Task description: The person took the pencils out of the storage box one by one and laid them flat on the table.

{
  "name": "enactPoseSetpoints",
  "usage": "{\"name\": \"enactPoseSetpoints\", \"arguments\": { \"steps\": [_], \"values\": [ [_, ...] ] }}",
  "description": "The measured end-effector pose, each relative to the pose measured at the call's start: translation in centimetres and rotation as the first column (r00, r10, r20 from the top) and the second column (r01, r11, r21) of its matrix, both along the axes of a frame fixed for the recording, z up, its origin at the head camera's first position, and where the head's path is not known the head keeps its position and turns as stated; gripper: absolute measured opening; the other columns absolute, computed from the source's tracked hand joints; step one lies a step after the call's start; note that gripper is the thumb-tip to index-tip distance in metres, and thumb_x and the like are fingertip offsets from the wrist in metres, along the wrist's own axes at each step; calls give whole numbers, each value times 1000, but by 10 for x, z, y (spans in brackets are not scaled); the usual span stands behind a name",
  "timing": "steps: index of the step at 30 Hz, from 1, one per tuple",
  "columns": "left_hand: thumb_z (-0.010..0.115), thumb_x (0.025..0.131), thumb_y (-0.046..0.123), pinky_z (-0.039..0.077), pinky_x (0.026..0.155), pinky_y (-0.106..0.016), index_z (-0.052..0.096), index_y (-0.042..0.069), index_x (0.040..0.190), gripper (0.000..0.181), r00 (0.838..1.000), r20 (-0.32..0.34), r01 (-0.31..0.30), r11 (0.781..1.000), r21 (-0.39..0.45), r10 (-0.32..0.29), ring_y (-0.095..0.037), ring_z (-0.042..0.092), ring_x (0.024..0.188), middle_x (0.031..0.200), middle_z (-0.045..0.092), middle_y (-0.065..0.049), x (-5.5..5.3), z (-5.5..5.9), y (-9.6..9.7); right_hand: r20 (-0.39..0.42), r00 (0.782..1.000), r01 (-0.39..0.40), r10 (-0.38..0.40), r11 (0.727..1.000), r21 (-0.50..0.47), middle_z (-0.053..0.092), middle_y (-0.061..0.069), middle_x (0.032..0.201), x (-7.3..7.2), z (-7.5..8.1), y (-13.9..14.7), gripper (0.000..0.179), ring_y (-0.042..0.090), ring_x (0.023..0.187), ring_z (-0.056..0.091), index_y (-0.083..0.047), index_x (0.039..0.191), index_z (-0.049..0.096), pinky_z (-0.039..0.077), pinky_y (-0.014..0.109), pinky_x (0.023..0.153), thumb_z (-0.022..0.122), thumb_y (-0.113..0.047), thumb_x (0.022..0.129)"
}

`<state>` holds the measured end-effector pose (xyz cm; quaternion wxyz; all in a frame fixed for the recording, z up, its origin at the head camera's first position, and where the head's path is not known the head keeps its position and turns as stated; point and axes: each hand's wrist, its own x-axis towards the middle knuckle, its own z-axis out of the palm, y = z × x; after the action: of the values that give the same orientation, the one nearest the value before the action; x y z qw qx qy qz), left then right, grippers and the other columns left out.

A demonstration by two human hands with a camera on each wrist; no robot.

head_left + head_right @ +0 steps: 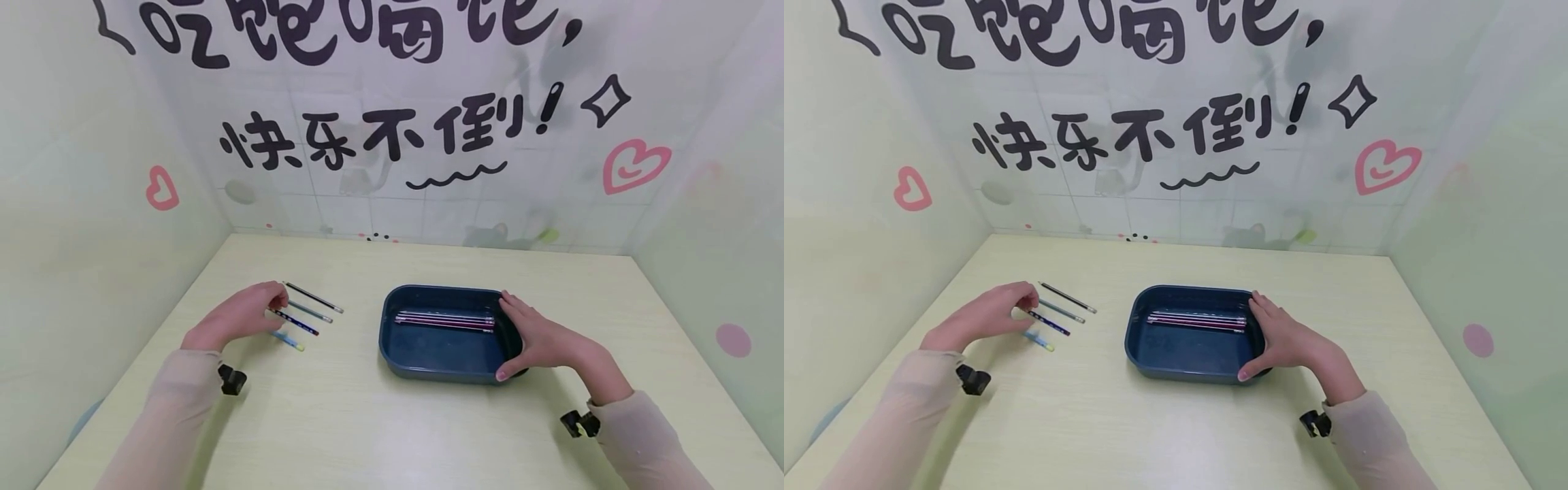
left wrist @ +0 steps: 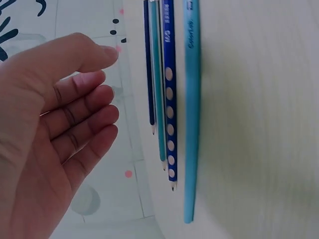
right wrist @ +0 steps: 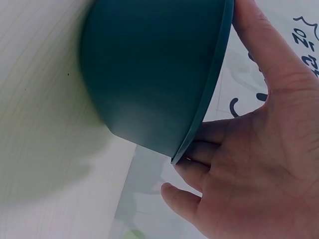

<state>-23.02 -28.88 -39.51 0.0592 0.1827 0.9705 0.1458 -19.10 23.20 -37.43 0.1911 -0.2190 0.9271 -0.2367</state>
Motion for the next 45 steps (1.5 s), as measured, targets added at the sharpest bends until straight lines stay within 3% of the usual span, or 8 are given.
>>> {"name": "enactPoseSetpoints", "arguments": {
  "steps": [4,11,21,28,40,45],
  "values": [
    [72,84,19,50,89,-42,61,6,105,27,1000,-15,0,1000,28,0,-24,58,97,102,64,-7,-3,4,7,2,1000,3,-3,1000,1,0,27,165,-1,0,1,132,51,150,4,6,156,8,20,68,116,87,-52,68],
    [73,85,19,51,93,-45,61,3,107,30,995,-84,69,994,81,-62,-26,62,100,105,66,-11,-9,10,20,1,1000,4,-4,1000,-3,0,27,165,-1,2,0,131,51,150,5,6,156,8,20,68,116,87,-51,68],
    [74,85,20,50,95,-46,61,3,110,32,993,-84,94,986,139,-83,-28,63,103,109,66,-12,-10,22,42,1,1000,-1,1,1000,-10,0,27,165,-2,3,-2,131,51,150,4,7,156,8,19,69,115,87,-49,68],
    [75,85,20,50,93,-43,61,8,108,29,984,-126,143,978,151,-125,-28,61,101,106,65,-9,-11,26,59,-3,1000,4,-4,1000,-4,0,27,165,-3,3,-1,132,51,150,4,7,156,8,18,69,116,87,-52,68],
    [77,84,24,50,98,-42,59,11,114,37,981,-102,188,944,270,-166,-21,59,107,110,63,-2,-10,29,94,3,1000,13,-13,1000,5,-1,26,165,-4,3,0,134,51,151,3,7,156,7,18,69,116,86,-54,67],
    [78,84,25,49,103,-43,59,12,116,40,978,-75,208,920,331,-193,-24,59,113,113,63,-1,-7,24,110,11,1000,16,-16,1000,-4,0,26,165,1,0,0,133,51,150,4,6,156,8,19,70,115,87,-53,67]
  ]
}}
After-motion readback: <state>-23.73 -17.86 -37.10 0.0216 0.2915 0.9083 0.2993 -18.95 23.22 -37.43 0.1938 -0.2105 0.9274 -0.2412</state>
